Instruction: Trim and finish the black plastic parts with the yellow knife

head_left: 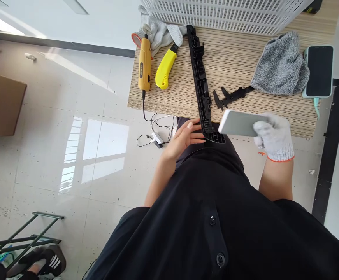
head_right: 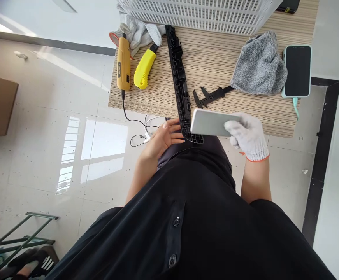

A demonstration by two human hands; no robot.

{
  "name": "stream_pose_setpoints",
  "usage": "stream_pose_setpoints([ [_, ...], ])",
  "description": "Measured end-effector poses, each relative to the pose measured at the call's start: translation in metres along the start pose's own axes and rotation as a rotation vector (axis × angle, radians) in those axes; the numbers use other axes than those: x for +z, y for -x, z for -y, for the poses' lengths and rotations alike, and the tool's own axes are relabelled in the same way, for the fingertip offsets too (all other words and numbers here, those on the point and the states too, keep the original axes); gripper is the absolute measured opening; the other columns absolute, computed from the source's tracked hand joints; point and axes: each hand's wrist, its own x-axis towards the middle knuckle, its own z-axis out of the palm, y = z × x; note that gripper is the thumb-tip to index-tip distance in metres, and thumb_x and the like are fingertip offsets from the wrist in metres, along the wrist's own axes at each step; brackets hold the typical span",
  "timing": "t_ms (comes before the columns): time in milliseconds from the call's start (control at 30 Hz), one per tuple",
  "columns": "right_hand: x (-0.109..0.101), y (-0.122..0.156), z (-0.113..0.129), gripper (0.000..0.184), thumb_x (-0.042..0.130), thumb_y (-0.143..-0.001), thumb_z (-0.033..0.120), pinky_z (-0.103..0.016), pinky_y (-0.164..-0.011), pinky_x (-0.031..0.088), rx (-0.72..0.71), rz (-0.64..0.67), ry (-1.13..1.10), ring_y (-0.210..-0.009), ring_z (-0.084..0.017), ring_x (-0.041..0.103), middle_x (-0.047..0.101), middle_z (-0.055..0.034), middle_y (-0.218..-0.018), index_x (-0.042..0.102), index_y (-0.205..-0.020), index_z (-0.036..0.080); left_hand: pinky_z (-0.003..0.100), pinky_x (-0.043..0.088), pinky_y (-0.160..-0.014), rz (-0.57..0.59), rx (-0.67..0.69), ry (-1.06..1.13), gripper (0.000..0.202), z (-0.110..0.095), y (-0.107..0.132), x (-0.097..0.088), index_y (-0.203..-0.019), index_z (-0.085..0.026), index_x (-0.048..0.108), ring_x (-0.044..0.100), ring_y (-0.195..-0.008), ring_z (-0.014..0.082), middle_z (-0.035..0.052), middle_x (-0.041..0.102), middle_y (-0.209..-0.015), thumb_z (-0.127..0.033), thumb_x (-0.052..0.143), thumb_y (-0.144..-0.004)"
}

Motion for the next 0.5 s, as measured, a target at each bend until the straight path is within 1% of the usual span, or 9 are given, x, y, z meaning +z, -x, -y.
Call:
stream_pose_setpoints([
  [67,0.005,-0.005,0.004,0.034,0.096,-0.070,0.042,-0.020,-0.026,0.030,0.081,0.175,0.151,-0.033,-0.010,0.047,0.054,0.0073,-0.050,0.068,-0.075,0.025,0.041,0.063,-0.096,0.049,-0.054,0.092,0.072,-0.002,-0.002,0.013,-0.143,-0.022,0.061,0.077,-0.111,0.0271,0.0155,0.070,-0.143,-0.071,0.066,-0.091],
  [100,0.008,-0.007,0.006,0.033,0.096,-0.073,0.042,-0.020,-0.028,0.035,0.087,0.228,0.217,-0.036,-0.011,0.052,0.056,0.0058,-0.052,0.068,-0.073,0.025,0.042,0.063,-0.097,0.059,-0.078,0.122,0.068,-0.002,-0.003,0.018,-0.142,-0.021,0.062,0.077,-0.112,0.0277,0.0155,0.070,-0.143,-0.067,0.068,-0.092],
  [133,0.010,-0.010,0.008,0.032,0.094,-0.077,0.043,-0.021,-0.030,0.040,0.072,0.231,0.265,-0.039,-0.012,0.056,0.059,0.0044,-0.053,0.067,-0.073,0.024,0.042,0.062,-0.098,0.055,-0.095,0.146,0.063,-0.003,-0.005,0.022,-0.140,-0.021,0.063,0.077,-0.113,0.0278,0.0151,0.071,-0.142,-0.063,0.068,-0.094],
  [200,0.014,-0.014,0.011,0.033,0.086,-0.086,0.047,-0.023,-0.033,0.046,0.022,0.130,0.309,-0.042,-0.013,0.059,0.062,0.0027,-0.054,0.066,-0.072,0.024,0.043,0.063,-0.099,0.035,-0.112,0.186,0.049,-0.004,-0.010,0.028,-0.131,-0.019,0.067,0.077,-0.111,0.0269,0.0141,0.073,-0.137,-0.055,0.065,-0.097],
  [267,0.016,-0.016,0.013,0.034,0.079,-0.092,0.048,-0.024,-0.035,0.048,-0.004,0.050,0.329,-0.042,-0.013,0.059,0.062,0.0023,-0.053,0.066,-0.074,0.023,0.044,0.063,-0.098,0.034,-0.124,0.215,0.042,-0.005,-0.015,0.031,-0.122,-0.017,0.070,0.077,-0.109,0.0264,0.0142,0.076,-0.131,-0.052,0.061,-0.100],
  [333,0.016,-0.017,0.014,0.033,0.081,-0.091,0.049,-0.025,-0.037,0.049,0.009,0.085,0.345,-0.042,-0.014,0.059,0.062,0.0024,-0.053,0.067,-0.076,0.023,0.045,0.064,-0.097,0.045,-0.150,0.208,0.041,-0.006,-0.020,0.033,-0.115,-0.015,0.071,0.078,-0.107,0.0265,0.0149,0.078,-0.124,-0.053,0.061,-0.100],
  [400,0.014,-0.020,0.013,0.034,0.084,-0.086,0.051,-0.024,-0.035,0.045,0.053,0.102,0.311,-0.041,-0.014,0.057,0.062,0.0020,-0.053,0.067,-0.079,0.023,0.045,0.063,-0.097,0.049,-0.169,0.167,0.041,-0.007,-0.025,0.035,-0.110,-0.014,0.071,0.078,-0.106,0.0267,0.0152,0.080,-0.119,-0.053,0.064,-0.099],
  [433,0.013,-0.022,0.012,0.034,0.085,-0.086,0.051,-0.024,-0.033,0.042,0.071,0.054,0.265,-0.040,-0.013,0.055,0.061,0.0017,-0.053,0.067,-0.080,0.022,0.044,0.063,-0.098,0.044,-0.168,0.144,0.041,-0.007,-0.026,0.036,-0.108,-0.014,0.071,0.078,-0.107,0.0267,0.0154,0.080,-0.117,-0.053,0.066,-0.098],
  [500,0.008,-0.026,0.009,0.032,0.084,-0.086,0.049,-0.022,-0.030,0.033,0.065,-0.119,0.158,-0.036,-0.012,0.049,0.058,0.0022,-0.051,0.067,-0.082,0.022,0.043,0.063,-0.099,0.036,-0.148,0.121,0.042,-0.006,-0.027,0.037,-0.107,-0.014,0.072,0.078,-0.109,0.0268,0.0161,0.080,-0.118,-0.054,0.067,-0.097],
])
